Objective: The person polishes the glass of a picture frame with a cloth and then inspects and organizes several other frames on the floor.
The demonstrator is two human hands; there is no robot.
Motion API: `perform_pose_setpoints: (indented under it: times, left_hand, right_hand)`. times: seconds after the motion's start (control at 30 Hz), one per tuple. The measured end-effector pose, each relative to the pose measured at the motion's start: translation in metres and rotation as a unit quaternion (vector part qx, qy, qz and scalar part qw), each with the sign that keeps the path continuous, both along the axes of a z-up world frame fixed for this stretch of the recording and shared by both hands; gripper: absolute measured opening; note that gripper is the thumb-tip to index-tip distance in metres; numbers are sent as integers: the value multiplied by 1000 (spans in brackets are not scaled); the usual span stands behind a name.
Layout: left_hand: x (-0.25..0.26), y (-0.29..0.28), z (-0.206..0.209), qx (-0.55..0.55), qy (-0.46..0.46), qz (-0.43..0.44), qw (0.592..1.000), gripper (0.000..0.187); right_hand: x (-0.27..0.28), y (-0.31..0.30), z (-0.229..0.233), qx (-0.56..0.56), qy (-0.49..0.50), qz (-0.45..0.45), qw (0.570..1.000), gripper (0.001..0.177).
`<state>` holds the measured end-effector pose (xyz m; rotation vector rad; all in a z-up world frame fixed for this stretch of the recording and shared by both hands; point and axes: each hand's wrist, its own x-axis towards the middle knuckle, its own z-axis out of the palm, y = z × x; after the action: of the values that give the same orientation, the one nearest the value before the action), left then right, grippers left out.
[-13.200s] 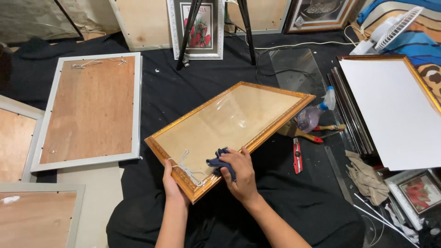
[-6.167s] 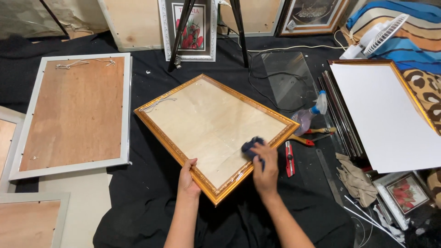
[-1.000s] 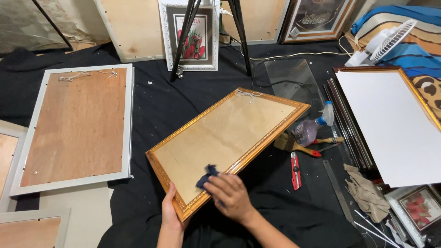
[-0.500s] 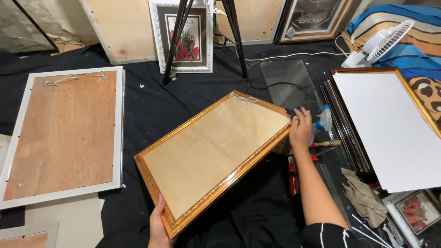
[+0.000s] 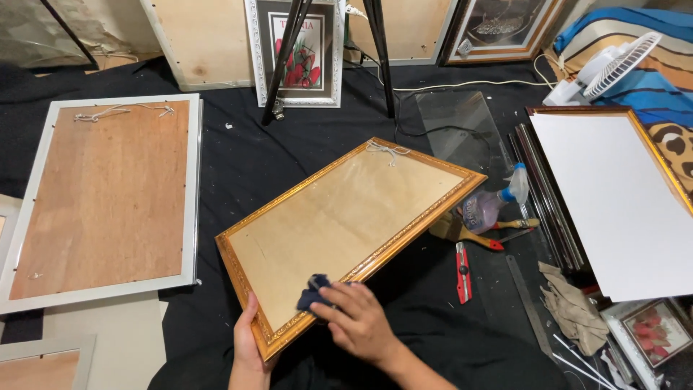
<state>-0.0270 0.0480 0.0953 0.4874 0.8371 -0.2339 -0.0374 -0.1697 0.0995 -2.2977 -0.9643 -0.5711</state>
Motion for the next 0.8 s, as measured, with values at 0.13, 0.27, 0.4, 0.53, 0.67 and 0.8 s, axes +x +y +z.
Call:
perform_pose_setpoints:
  times: [0.13, 0.27, 0.4, 0.53, 0.67, 0.8]
  left_hand:
    - [-2, 5, -12, 10, 10, -1, 1000, 58]
    - [-2, 9, -21, 25, -2, -6, 1000, 58]
    - [-4, 10, -32, 11, -18, -6, 1000, 54]
    - [-3, 8, -31, 10, -19, -4, 1000, 59]
    - [-1, 9, -28, 8, -11, -20, 1000, 59]
    - [0, 9, -20, 6, -1, -39, 999, 57]
  right_hand:
    - [65, -92, -30, 39, -45, -55, 997, 30]
    - [137, -192, -33, -2, -34, -213, 977, 31]
    - [190, -264, -44, 45, 101, -361, 926, 42]
    - [174, -213, -63, 92, 10, -375, 922, 37]
    - [102, -91, -33, 158, -36, -311, 936, 28]
    - [23, 13, -8, 144, 37, -197, 969, 29]
